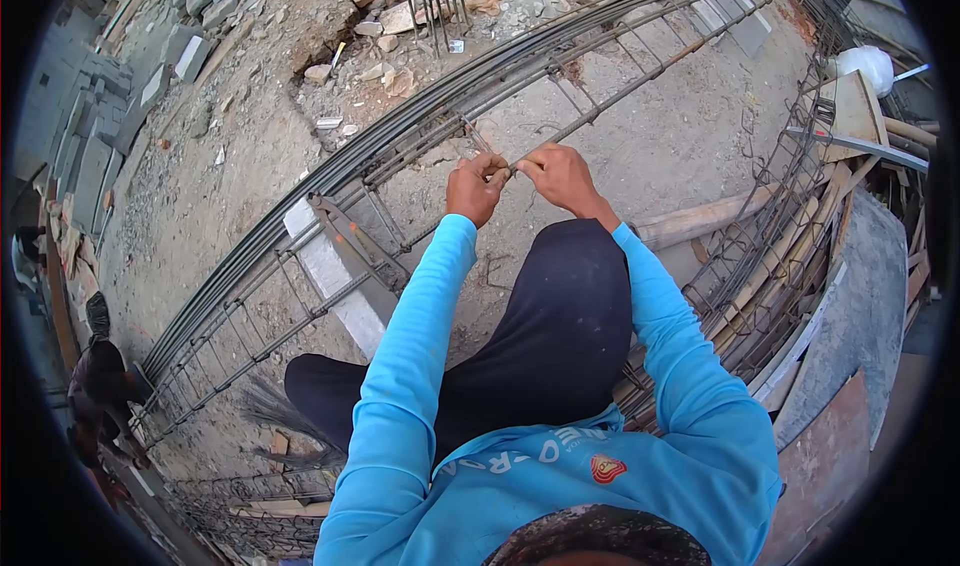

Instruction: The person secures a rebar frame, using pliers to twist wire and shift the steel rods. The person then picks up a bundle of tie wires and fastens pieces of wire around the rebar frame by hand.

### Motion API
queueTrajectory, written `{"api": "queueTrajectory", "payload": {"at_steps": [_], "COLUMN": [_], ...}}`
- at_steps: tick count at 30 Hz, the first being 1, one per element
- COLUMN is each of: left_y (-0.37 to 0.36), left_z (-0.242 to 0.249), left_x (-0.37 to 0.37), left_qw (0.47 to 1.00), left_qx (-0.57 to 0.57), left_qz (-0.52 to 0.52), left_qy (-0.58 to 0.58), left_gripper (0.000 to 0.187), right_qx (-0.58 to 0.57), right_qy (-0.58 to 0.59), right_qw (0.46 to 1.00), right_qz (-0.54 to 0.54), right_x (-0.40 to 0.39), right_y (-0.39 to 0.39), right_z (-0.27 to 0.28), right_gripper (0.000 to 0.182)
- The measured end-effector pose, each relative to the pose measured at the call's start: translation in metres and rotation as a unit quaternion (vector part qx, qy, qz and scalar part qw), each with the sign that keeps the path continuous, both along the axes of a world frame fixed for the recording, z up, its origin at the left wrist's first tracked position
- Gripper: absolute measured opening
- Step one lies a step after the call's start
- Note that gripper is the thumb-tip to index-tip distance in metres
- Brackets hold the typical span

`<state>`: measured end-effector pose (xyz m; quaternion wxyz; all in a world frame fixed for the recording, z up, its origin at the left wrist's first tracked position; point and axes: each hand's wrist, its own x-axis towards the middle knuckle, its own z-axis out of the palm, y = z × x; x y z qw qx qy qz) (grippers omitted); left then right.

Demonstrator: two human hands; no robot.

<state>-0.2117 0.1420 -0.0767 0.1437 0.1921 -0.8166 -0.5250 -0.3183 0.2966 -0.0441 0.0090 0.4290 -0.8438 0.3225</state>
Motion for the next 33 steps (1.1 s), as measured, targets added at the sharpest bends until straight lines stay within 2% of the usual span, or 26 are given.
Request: {"api": "queueTrajectory", "payload": {"at_steps": [2, 4, 6, 8, 9, 11, 14, 16, 18, 20, 22, 23, 25, 26, 27, 29, 30, 32, 33], "left_y": [-0.001, -0.002, -0.004, -0.008, -0.01, -0.018, -0.014, -0.015, -0.015, -0.014, -0.023, -0.032, -0.063, -0.079, -0.089, -0.105, -0.114, -0.127, -0.128], "left_z": [0.004, 0.006, 0.005, 0.003, 0.004, 0.005, 0.007, 0.002, 0.001, 0.017, 0.042, 0.055, 0.067, 0.067, 0.061, 0.034, 0.018, -0.01, -0.014], "left_x": [0.001, 0.003, 0.002, -0.001, -0.002, 0.001, -0.003, 0.0, 0.004, 0.013, 0.037, 0.054, 0.091, 0.109, 0.125, 0.152, 0.157, 0.165, 0.161], "left_qw": [1.0, 0.999, 0.993, 0.989, 0.984, 0.983, 0.983, 0.987, 0.989, 0.995, 0.993, 0.98, 0.897, 0.831, 0.827, 0.773, 0.771, 0.901, 0.891], "left_qx": [0.017, 0.033, 0.12, 0.148, 0.179, 0.18, 0.181, 0.156, 0.142, 0.054, 0.019, -0.098, -0.317, -0.414, -0.415, -0.434, -0.43, -0.15, -0.122], "left_qz": [-0.001, -0.004, -0.004, 0.009, 0.023, 0.016, -0.007, -0.011, -0.018, 0.017, 0.094, 0.17, 0.303, 0.357, 0.365, 0.372, 0.384, 0.348, 0.378], "left_qy": [-0.003, -0.006, 0.001, 0.006, 0.009, 0.012, -0.001, 0.031, 0.032, 0.083, 0.076, 0.036, -0.054, -0.102, -0.102, -0.273, -0.27, -0.212, -0.221], "left_gripper": [0.015, 0.018, 0.025, 0.028, 0.031, 0.029, 0.028, 0.027, 0.026, 0.025, 0.022, 0.026, 0.044, 0.057, 0.057, 0.077, 0.077, 0.078, 0.07], "right_qx": [0.062, 0.08, 0.095, 0.012, 0.007, -0.019, -0.033, -0.051, -0.054, -0.09, -0.143, -0.172, -0.224, -0.254, -0.282, -0.331, -0.332, -0.345, -0.346], "right_qy": [-0.12, -0.144, -0.169, -0.266, -0.266, -0.274, -0.327, -0.335, -0.438, -0.447, -0.424, -0.396, -0.41, -0.411, -0.41, -0.399, -0.395, -0.376, -0.371], "right_qw": [0.99, 0.986, 0.981, 0.964, 0.964, 0.956, 0.941, 0.939, 0.896, 0.889, 0.894, 0.901, 0.864, 0.842, 0.818, 0.785, 0.791, 0.794, 0.8], "right_qz": [-0.031, -0.004, 0.018, 0.026, 0.023, 0.101, 0.077, 0.066, 0.053, 0.035, -0.011, -0.048, -0.187, -0.24, -0.29, -0.34, -0.329, -0.331, -0.321], "right_x": [-0.001, 0.011, 0.023, 0.027, 0.026, 0.027, 0.031, 0.033, 0.035, 0.035, 0.034, 0.034, 0.041, 0.045, 0.048, 0.051, 0.052, 0.052, 0.053], "right_y": [0.004, 0.005, 0.008, 0.007, 0.005, 0.008, 0.011, 0.019, 0.028, 0.044, 0.068, 0.083, 0.113, 0.126, 0.138, 0.154, 0.155, 0.154, 0.149], "right_z": [-0.013, -0.02, -0.024, -0.026, -0.022, -0.016, -0.015, -0.007, 0.002, -0.004, -0.015, -0.022, -0.03, -0.03, -0.029, -0.03, -0.025, -0.007, 0.003], "right_gripper": [0.029, 0.026, 0.023, 0.025, 0.025, 0.025, 0.023, 0.028, 0.034, 0.035, 0.034, 0.032, 0.03, 0.029, 0.029, 0.028, 0.028, 0.028, 0.028]}}
